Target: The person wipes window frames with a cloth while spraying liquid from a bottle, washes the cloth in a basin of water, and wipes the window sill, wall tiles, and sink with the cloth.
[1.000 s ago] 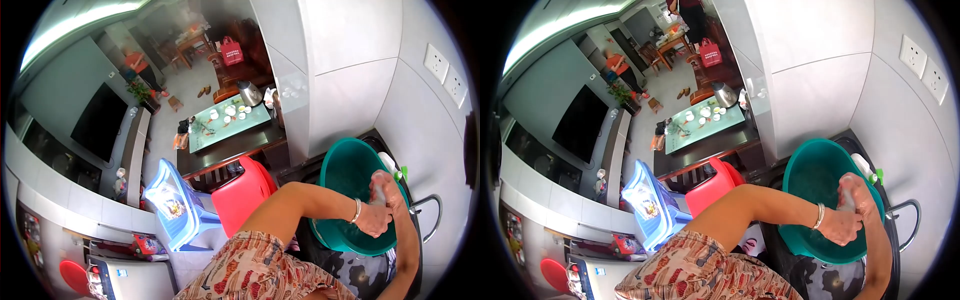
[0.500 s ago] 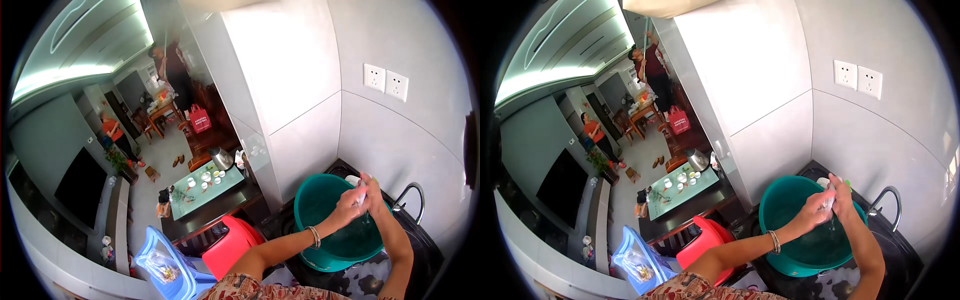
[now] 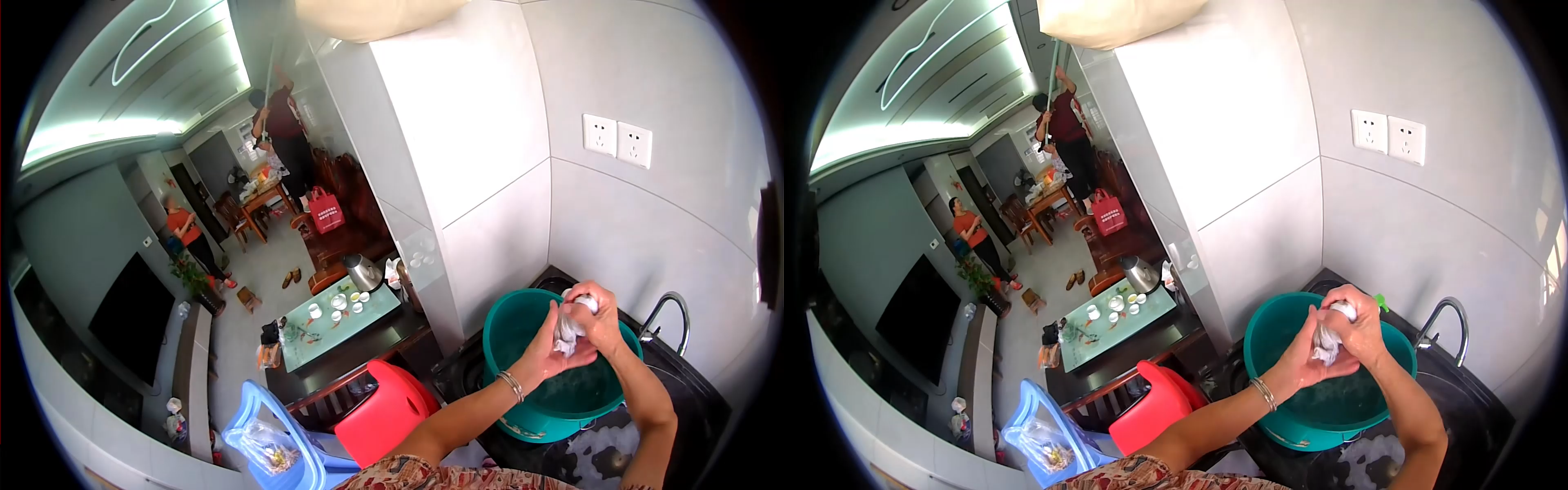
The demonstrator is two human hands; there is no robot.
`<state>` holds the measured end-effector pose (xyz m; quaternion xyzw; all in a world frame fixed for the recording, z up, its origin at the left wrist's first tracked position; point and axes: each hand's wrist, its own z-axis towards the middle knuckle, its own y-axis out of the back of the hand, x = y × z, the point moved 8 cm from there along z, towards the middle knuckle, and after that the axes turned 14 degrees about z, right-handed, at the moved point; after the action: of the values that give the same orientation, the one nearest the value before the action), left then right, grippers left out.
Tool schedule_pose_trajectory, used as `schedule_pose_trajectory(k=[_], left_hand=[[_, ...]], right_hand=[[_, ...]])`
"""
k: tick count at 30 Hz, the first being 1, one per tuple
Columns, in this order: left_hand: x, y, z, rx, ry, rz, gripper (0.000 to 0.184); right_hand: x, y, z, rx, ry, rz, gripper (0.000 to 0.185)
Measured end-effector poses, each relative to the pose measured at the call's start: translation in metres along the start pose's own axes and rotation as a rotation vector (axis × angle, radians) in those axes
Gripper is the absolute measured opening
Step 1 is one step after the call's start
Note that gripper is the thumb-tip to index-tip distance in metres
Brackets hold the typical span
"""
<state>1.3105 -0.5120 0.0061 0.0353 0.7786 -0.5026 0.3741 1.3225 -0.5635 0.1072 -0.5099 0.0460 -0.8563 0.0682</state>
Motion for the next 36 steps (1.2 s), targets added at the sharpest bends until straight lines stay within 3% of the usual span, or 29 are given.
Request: schedule_pose_trajectory(k=[1, 3, 5, 7, 9, 11, 13, 14, 19, 21, 22, 23, 26, 30, 33, 36], left_hand=[[-0.019, -0.006, -0.002, -0.01, -0.185, 0.067, 0.057], [-0.04, -0.004, 0.007, 0.013, -0.363, 0.091, 0.044], [-0.05, 0.018, 0.008, -0.267, -0.462, 0.166, 0.039], [-0.055, 0.01, 0.002, -0.33, -0.509, 0.128, 0.035], [-0.072, -0.009, -0.005, -0.352, -0.761, 0.527, 0.032], [-0.076, -0.022, -0.009, -0.4, -0.833, 0.663, 0.025], [-0.077, -0.068, -0.031, -0.323, -1.185, 1.26, 0.019], [-0.071, -0.083, -0.037, -0.261, -1.242, 1.364, 0.015], [-0.032, -0.112, -0.042, 0.015, -1.571, 1.739, 0.012], [-0.018, -0.113, -0.042, 0.091, -1.649, 1.852, 0.01], [-0.003, -0.113, -0.038, 0.157, -1.658, 2.007, 0.008], [0.012, -0.111, -0.035, 0.23, -1.659, 2.16, 0.008], [0.024, -0.104, -0.036, 0.261, -1.675, 2.266, 0.011], [0.035, -0.101, -0.033, 0.367, -1.739, 2.38, 0.013], [0.032, -0.103, -0.035, 0.303, -1.871, 2.46, 0.013], [0.043, -0.09, -0.022, 0.373, -1.752, 2.558, 0.013]], right_hand=[[0.003, 0.004, -0.004, -0.062, 0.043, 0.121, 0.01], [0.008, 0.006, -0.011, -0.101, 0.089, 0.166, 0.011], [-0.001, 0.024, -0.018, -0.275, 0.139, 0.527, 0.013], [-0.007, 0.034, -0.018, -0.308, 0.108, 0.577, 0.022], [-0.039, 0.057, -0.026, -0.557, -0.053, 0.965, 0.019], [-0.065, 0.068, -0.027, -0.481, -0.066, 1.079, 0.015], [-0.074, 0.069, -0.033, -0.503, -0.116, 1.065, 0.015], [-0.083, 0.078, -0.044, -0.707, -0.228, 0.979, 0.018], [-0.086, 0.081, -0.054, -0.911, -0.296, 1.024, 0.02], [-0.091, 0.049, -0.031, -0.094, -0.54, 1.298, 0.024], [-0.106, 0.054, -0.04, -0.311, -0.689, 1.333, 0.022], [-0.105, 0.051, -0.04, -0.314, -0.697, 1.336, 0.022], [-0.095, 0.04, -0.043, -0.325, -0.819, 0.934, 0.019], [-0.08, 0.03, -0.036, -0.315, -0.882, 0.67, 0.019], [-0.081, 0.026, -0.029, -0.206, -0.901, 0.599, 0.02], [-0.083, 0.019, -0.019, -0.012, -0.907, 0.506, 0.019]])
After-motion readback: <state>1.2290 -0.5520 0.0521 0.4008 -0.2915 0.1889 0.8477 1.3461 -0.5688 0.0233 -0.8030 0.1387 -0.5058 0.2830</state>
